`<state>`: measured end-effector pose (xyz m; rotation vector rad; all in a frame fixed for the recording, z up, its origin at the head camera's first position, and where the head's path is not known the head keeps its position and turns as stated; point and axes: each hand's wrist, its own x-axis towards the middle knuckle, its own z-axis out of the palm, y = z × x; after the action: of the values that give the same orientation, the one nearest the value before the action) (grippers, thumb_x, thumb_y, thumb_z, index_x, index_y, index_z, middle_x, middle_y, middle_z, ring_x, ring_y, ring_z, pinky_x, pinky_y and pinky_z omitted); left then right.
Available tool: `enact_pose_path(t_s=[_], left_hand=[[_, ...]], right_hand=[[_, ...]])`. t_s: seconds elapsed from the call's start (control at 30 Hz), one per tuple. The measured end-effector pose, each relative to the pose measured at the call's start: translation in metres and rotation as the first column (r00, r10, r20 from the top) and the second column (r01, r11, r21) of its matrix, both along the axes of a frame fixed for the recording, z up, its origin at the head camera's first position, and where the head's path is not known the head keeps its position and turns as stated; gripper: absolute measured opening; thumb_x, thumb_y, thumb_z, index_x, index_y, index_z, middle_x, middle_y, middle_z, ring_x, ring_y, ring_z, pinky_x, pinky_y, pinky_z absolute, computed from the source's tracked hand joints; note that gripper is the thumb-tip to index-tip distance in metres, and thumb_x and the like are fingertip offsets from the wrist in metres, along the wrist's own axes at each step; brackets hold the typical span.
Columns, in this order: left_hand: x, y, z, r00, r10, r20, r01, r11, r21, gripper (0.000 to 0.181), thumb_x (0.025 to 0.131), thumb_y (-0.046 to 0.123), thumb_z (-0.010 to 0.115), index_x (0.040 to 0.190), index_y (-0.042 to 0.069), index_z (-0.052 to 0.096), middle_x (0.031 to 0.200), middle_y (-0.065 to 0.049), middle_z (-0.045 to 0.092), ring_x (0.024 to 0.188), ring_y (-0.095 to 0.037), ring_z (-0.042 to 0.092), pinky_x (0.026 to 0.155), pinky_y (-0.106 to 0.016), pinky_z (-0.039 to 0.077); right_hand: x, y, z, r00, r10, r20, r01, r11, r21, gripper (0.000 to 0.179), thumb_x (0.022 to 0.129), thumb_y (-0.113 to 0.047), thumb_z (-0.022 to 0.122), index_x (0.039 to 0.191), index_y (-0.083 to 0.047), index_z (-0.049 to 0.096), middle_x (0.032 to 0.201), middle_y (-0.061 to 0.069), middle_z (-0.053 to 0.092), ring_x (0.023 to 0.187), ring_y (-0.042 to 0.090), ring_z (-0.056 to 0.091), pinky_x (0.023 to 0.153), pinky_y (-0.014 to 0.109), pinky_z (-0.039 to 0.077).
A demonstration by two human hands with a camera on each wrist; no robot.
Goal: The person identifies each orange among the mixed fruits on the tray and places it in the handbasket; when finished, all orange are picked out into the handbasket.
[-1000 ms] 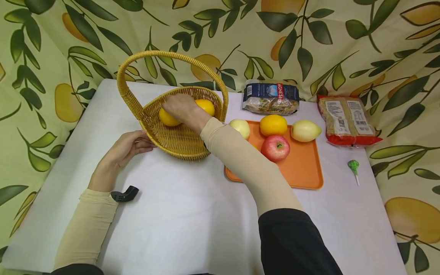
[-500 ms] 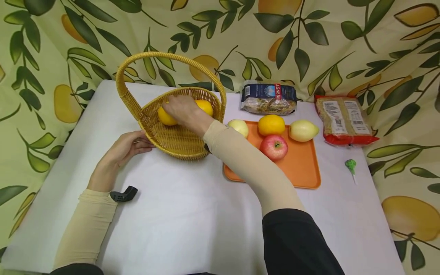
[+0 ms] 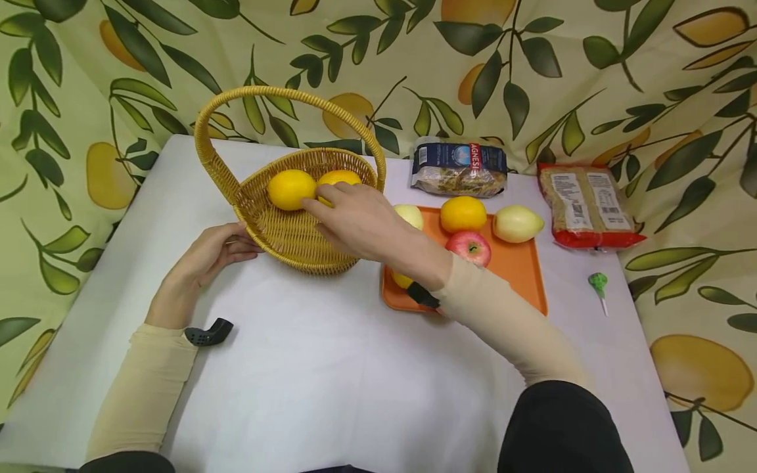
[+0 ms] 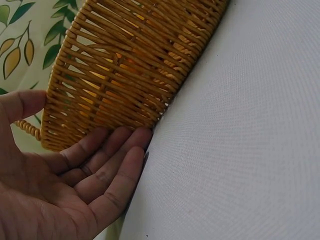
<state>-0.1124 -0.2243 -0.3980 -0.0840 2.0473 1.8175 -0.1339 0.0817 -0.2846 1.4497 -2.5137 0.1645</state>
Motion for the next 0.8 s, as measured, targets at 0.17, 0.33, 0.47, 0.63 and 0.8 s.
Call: enact_pose_path(t_s=[0.17,0.33,0.47,0.63,0.8], left_hand=[[-0.005,0.004,0.001,1.0,-0.016,-0.004,0.016,1.0,0.003,0.058,0.104,0.038,0.04,0.128,-0.014,0.048,0.098,0.0,0.068,0.098,-0.014,0.07,0.089,-0.024,0.058],[-0.005,0.005,0.001,1.0,-0.022,0.001,0.022,1.0,0.022,0.058,0.105,0.037,0.039,0.129,-0.015,0.047,0.096,0.003,0.069,0.098,-0.012,0.07,0.089,-0.023,0.058],[-0.004,0.002,0.002,1.0,-0.023,-0.001,0.023,0.999,0.041,0.059,0.105,0.037,0.04,0.131,-0.016,0.045,0.094,0.005,0.07,0.097,-0.012,0.07,0.088,-0.023,0.058],[-0.001,0.0,0.004,1.0,-0.016,-0.011,0.016,0.999,0.043,0.06,0.105,0.039,0.041,0.13,-0.016,0.044,0.094,0.004,0.07,0.096,-0.011,0.07,0.087,-0.022,0.058],[0.001,0.0,0.002,1.0,-0.012,-0.011,0.012,0.999,0.048,0.059,0.104,0.04,0.042,0.129,-0.014,0.046,0.095,0.003,0.07,0.096,-0.012,0.07,0.087,-0.023,0.058]], right_hand=[[0.02,0.061,-0.004,0.998,-0.012,-0.055,0.003,0.987,-0.158,0.038,0.089,-0.018,0.07,0.125,-0.009,0.063,0.118,0.013,0.067,0.103,0.031,0.066,0.085,0.046,0.057],[0.03,0.12,-0.007,0.992,-0.124,-0.033,0.117,0.977,-0.176,0.044,0.082,-0.015,0.076,0.123,-0.006,0.065,0.116,0.017,0.067,0.094,0.035,0.066,0.075,0.049,0.057],[0.036,0.156,-0.011,0.972,-0.234,0.021,0.234,0.958,-0.163,0.041,0.092,-0.03,0.067,0.123,-0.004,0.065,0.118,0.02,0.065,0.095,0.039,0.064,0.075,0.052,0.056],[0.038,0.179,-0.018,0.948,-0.313,0.062,0.319,0.939,-0.131,0.051,0.095,-0.044,0.06,0.125,-0.003,0.064,0.123,0.023,0.063,0.106,0.041,0.061,0.083,0.056,0.054],[0.018,0.191,-0.023,0.891,-0.431,0.141,0.438,0.899,-0.022,0.056,0.08,-0.018,0.08,0.131,-0.005,0.059,0.13,0.024,0.057,0.114,0.042,0.055,0.088,0.058,0.052]])
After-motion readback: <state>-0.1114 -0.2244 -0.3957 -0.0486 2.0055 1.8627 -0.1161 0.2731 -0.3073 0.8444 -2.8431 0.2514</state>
